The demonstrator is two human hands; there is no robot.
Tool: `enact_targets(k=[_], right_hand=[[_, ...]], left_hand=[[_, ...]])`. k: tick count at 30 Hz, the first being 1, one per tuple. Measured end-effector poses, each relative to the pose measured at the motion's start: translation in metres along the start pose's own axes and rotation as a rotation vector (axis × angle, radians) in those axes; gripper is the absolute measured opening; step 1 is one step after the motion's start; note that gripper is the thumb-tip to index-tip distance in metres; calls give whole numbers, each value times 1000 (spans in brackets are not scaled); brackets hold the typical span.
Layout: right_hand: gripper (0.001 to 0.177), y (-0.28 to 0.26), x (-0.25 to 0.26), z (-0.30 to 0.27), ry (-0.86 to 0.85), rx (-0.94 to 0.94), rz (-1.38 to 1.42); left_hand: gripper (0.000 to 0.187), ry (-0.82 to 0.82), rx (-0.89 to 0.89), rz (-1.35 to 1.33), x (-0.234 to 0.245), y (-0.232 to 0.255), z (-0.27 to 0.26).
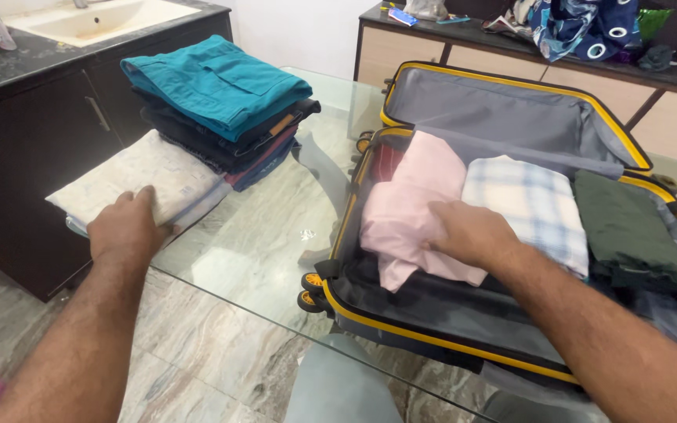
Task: The person folds a pink shirt on a glass table and places it into an open suitcase. The person then picks up several pre-folded garments from a stack and arranges them neatly inside the suitcase.
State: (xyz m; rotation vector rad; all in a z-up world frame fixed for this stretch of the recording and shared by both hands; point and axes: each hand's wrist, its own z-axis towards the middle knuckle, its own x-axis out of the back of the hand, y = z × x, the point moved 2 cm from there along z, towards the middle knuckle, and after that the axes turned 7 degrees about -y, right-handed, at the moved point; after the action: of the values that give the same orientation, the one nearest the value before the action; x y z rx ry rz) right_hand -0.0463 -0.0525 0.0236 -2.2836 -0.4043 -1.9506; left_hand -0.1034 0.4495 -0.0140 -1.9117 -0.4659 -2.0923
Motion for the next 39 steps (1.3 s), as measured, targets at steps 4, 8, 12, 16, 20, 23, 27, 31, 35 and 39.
enact_targets(k=[4, 8, 12, 16, 20, 23, 27, 31, 35, 39], right_hand=[[73, -4, -3, -7, 100, 80, -3], [73, 0, -8, -7, 131, 106, -13], [77, 3, -13, -6, 143, 121, -22], [77, 3, -15, -5, 147, 131, -32], [78, 4, -16, -5, 154, 141, -36], [79, 2, -17, -6, 148, 141, -35], [76, 7, -15, -7, 139, 145, -2], [77, 13, -22, -3, 133, 151, 27], [66, 12, -14, 0, 244, 342, 146], [56, 14, 1, -10, 145, 276, 526]], left_hand=[[62, 1, -21, 5, 2, -4, 3], [53, -28, -44, 60, 4, -4, 9], [50, -72, -38, 110, 5, -2, 7], [54, -200, 17, 90, 10, -10, 9], [50, -173, 39, 8, 15, -23, 19], [47, -95, 22, 64, 17, -32, 22], [45, 44, 24, 135, 40, -42, 25], [42, 146, 5, 206, 77, -60, 20], [42, 264, -140, 229, 120, -49, 9], [35, 190, -390, 114, 179, -2, -9]])
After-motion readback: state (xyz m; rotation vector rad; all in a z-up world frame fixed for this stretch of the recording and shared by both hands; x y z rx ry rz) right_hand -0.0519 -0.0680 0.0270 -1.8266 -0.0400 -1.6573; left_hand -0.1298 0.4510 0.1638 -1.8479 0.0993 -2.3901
